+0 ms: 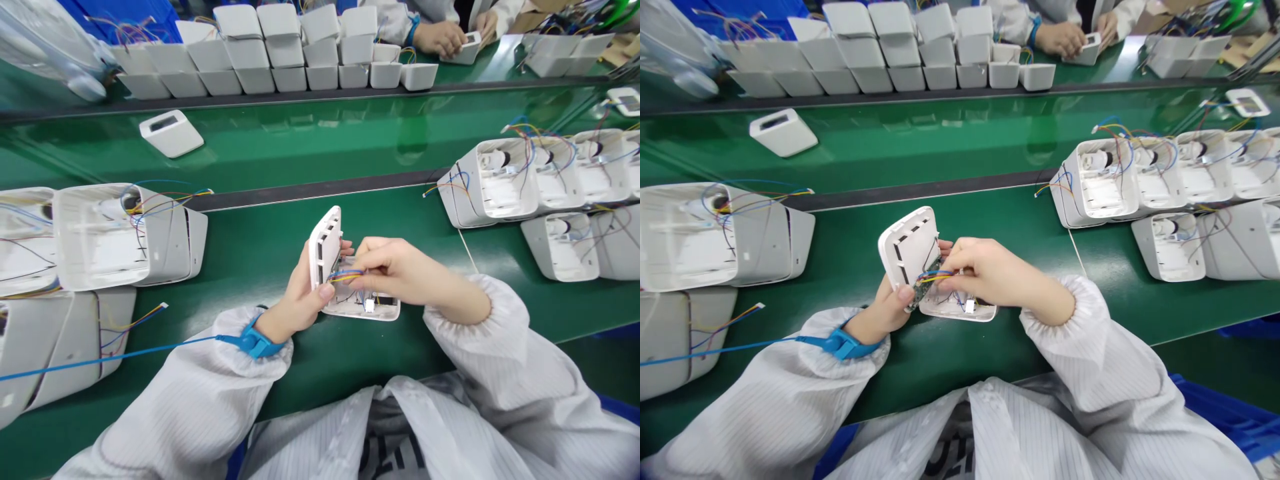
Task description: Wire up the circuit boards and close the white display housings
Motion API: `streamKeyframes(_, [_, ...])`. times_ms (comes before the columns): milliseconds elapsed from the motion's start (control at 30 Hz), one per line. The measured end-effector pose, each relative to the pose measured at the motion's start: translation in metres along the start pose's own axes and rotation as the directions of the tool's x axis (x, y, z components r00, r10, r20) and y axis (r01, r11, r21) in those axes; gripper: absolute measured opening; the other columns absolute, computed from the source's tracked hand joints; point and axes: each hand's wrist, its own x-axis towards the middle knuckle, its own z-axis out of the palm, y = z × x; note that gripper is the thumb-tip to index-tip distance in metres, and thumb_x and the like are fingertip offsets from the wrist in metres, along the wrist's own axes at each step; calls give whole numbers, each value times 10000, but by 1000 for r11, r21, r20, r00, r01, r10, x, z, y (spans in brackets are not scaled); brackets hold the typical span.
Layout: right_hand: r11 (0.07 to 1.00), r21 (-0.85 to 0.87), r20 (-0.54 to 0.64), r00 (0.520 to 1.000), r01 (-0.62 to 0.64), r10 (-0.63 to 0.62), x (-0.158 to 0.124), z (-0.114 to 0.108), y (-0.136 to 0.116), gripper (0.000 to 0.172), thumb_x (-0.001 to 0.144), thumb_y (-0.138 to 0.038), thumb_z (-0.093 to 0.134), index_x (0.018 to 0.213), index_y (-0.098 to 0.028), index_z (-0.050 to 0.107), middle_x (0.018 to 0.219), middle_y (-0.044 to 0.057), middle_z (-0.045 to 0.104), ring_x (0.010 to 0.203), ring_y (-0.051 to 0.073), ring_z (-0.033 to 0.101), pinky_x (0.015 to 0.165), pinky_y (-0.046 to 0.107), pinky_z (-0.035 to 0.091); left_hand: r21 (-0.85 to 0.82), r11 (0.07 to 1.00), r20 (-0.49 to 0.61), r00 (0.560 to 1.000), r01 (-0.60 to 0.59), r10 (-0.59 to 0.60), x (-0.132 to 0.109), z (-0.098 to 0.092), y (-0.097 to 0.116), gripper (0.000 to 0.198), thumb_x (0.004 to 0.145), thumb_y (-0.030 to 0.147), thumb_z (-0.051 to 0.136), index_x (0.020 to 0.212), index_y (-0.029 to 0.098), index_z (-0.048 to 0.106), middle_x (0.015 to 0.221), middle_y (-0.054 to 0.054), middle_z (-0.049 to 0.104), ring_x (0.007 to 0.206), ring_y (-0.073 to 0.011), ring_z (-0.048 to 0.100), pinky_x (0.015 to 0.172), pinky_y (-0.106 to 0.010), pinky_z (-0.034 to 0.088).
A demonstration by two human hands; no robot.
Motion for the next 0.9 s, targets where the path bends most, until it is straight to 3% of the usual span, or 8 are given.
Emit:
streamKeyframes(167, [1000,-29,30,1000,2,-1,2,-6,8,132,892,-144,662,925,-216,768,845,0,711,789,125,659,726,246,496,37,999,4,1000,-6,6,1,0,1,791,840,584,627,1475,210,340,1482,-176,440,1352,-359,463,1120,-556,402])
streamKeyframes(333, [923,-384,22,1000,20,-13,3,3,12,146,916,-159,637,967,-191,769,814,23,736,743,158,637,686,278,447,29,999,22,1000,-18,18,0,1,0,831,834,573,644,1500,213,302,1431,-175,473,1334,-350,480,1124,-551,400])
streamKeyframes(467, [802,-590,54,996,94,-77,5,10,19,197,948,-205,595,868,-182,774,885,71,709,902,214,571,769,334,430,91,993,69,995,-76,70,3,5,5,834,843,526,659,1519,244,260,1463,-163,442,1359,-334,452,1153,-548,367])
streamKeyframes(633, [753,-657,-51,999,-43,12,2,12,18,187,941,-231,602,878,-201,775,1070,88,680,938,228,532,746,355,395,205,965,125,982,-166,142,5,8,12,804,863,465,653,1524,265,240,1540,-159,361,1409,-339,400,1171,-541,347])
streamKeyframes(767, [738,-664,-39,991,-123,130,0,17,14,154,897,-173,621,841,-198,762,980,63,707,813,205,563,651,341,371,311,928,160,974,-207,163,5,5,9,862,826,450,673,1529,232,226,1514,-191,373,1371,-370,432,1129,-560,382])
streamKeyframes(900, [758,-635,-51,987,-152,155,1,21,17,144,846,-100,616,854,-171,741,904,69,725,789,214,615,649,329,419,564,756,277,938,-333,207,8,-1,14,924,734,368,726,1521,240,260,1423,-181,444,1295,-373,484,1073,-543,429])
